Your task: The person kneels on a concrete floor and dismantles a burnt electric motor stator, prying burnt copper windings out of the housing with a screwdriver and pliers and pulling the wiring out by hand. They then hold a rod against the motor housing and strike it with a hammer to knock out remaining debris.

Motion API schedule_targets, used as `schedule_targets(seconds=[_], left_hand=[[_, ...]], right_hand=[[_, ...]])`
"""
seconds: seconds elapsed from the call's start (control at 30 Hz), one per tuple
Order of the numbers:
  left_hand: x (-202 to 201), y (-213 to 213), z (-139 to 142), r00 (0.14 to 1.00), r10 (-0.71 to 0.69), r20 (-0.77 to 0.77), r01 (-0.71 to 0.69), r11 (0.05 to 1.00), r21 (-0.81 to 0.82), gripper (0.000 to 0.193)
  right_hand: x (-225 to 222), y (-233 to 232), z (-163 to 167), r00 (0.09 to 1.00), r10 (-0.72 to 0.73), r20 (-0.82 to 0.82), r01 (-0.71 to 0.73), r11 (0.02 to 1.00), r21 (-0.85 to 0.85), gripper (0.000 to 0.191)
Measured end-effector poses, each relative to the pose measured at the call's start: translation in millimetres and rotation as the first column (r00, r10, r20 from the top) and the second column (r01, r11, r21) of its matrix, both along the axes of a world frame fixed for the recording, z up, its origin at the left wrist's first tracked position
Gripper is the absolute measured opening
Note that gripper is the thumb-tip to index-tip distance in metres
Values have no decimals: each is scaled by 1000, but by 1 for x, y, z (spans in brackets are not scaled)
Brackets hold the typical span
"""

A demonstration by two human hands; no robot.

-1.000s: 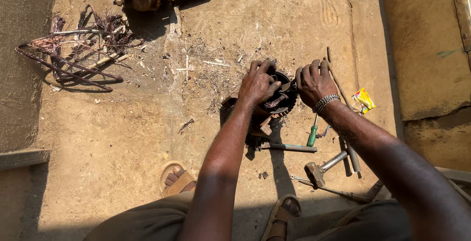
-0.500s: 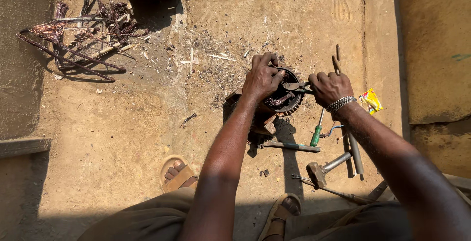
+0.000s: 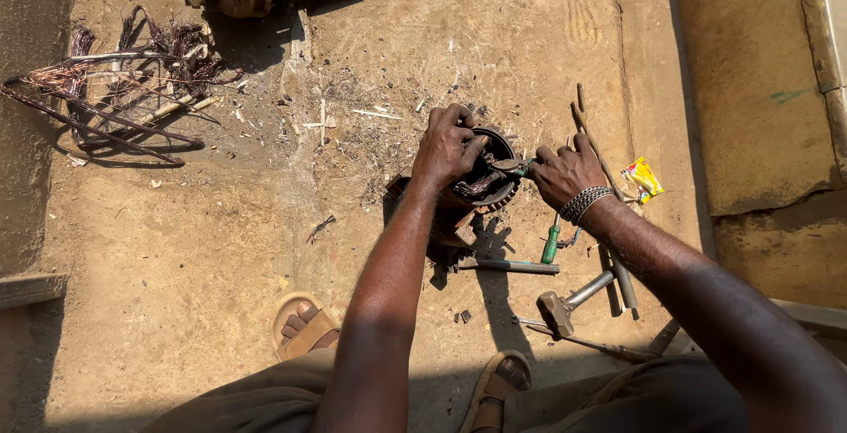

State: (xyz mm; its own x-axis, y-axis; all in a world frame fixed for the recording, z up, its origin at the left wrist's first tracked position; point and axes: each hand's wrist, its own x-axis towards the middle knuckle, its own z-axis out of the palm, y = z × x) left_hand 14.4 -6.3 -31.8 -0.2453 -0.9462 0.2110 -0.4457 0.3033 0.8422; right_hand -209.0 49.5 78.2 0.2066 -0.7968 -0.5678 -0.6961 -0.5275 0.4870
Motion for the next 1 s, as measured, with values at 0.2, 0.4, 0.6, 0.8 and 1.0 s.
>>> schedule_targets(seconds=[0.2,0.4,0.6,0.8,1.0], left_hand=[[0,1,2,1000,-16,-1,16,1000,5,27],[2,3,7,1000,-19,24,20,999,-34,27],[2,4,9,1000,-25,9,26,999,-42,25],[-2,1,0,999,4,-39,-7,999,-54,27],[14,-13,2,777,347,-525,-339,934,115,49]], right_hand=[[1,-2,2,971,210,118,-157,924,-349,39],[25,-10,6,978,187,89,-155,947,-281,39],[41,-14,-1,841,371,-394,-485,839,-245,55],[5,-22,3,953,185,241,-137,969,-203,37],[-21,45,10,561,-393,729,634,770,-73,48]])
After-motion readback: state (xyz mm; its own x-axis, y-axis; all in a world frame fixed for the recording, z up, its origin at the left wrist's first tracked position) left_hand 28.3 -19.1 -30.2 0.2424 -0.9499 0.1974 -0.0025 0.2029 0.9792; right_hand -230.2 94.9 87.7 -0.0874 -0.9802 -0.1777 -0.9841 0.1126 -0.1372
